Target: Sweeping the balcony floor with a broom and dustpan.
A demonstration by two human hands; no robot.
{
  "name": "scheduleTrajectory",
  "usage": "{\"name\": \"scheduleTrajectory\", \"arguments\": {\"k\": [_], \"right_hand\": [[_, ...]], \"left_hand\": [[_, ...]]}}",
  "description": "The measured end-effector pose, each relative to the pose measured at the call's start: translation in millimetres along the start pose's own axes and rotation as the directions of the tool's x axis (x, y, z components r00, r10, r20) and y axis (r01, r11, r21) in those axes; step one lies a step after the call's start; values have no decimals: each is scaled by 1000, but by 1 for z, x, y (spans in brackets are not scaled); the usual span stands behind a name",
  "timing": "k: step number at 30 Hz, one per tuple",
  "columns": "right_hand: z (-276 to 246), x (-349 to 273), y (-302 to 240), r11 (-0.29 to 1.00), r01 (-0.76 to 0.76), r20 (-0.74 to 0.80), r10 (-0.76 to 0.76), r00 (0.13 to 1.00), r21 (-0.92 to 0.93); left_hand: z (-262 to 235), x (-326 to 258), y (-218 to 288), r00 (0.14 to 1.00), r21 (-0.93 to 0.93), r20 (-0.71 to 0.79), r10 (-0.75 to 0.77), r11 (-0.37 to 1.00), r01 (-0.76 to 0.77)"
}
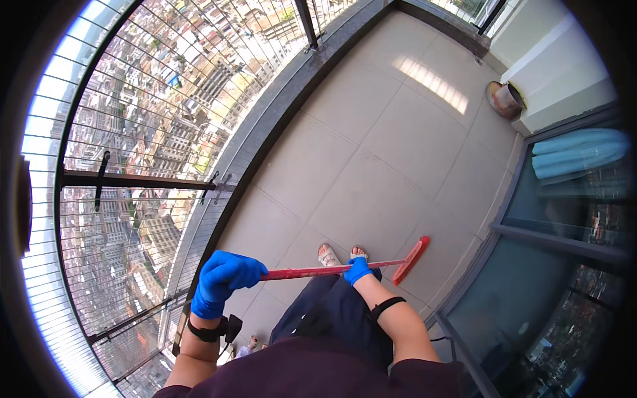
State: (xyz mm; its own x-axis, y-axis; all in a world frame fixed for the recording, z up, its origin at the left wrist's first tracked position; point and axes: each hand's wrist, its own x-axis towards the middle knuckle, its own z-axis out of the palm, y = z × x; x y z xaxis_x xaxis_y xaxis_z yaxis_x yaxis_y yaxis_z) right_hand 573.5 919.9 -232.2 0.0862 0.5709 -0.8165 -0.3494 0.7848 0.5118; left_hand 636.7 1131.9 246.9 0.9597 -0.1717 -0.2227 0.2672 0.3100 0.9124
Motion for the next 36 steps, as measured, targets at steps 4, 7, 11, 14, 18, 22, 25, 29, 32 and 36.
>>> {"name": "scheduleTrajectory", "arguments": {"k": [4, 7, 11, 14, 18, 22, 25, 29, 32, 36], "right_hand": [[133, -24, 176, 897, 129, -90, -183, 979, -422], [181, -8, 238, 900, 43, 41, -27, 999, -435], [217, -27, 257, 882, 89, 224, 19, 974, -463], [235, -32, 242, 939, 47, 293, 59, 954, -341], [241, -73, 263, 888, 98, 291, 42, 956, -450], [271, -132, 188, 889, 225, 212, -149, 966, -400], [296, -180, 108, 902, 283, 227, -216, 950, -325], [325, -204, -31, 788, 547, 111, -539, 835, -284], [337, -224, -162, 700, 661, 16, -683, 730, -270], [318, -272, -329, 587, 790, -39, -806, 590, -174]], "left_hand": [[-9, -24, 92, 948, 263, -105, 299, 928, -263], [1, -38, 115, 933, 433, -41, 357, 848, -305], [23, -30, 106, 932, 561, 27, 361, 767, -313], [33, -13, 112, 907, 547, 246, 343, 723, -422], [73, -31, 146, 808, 620, 573, 138, 572, -537], [110, -9, 139, 803, 418, 284, 525, 685, -596], [103, 26, 122, 745, 179, 9, 666, 732, -657], [178, 137, 91, 518, 72, -780, 350, 873, -481], [185, 227, 44, 926, -127, -278, 256, 946, -300], [256, 338, -29, 980, -53, -18, 198, 978, -199]]}}
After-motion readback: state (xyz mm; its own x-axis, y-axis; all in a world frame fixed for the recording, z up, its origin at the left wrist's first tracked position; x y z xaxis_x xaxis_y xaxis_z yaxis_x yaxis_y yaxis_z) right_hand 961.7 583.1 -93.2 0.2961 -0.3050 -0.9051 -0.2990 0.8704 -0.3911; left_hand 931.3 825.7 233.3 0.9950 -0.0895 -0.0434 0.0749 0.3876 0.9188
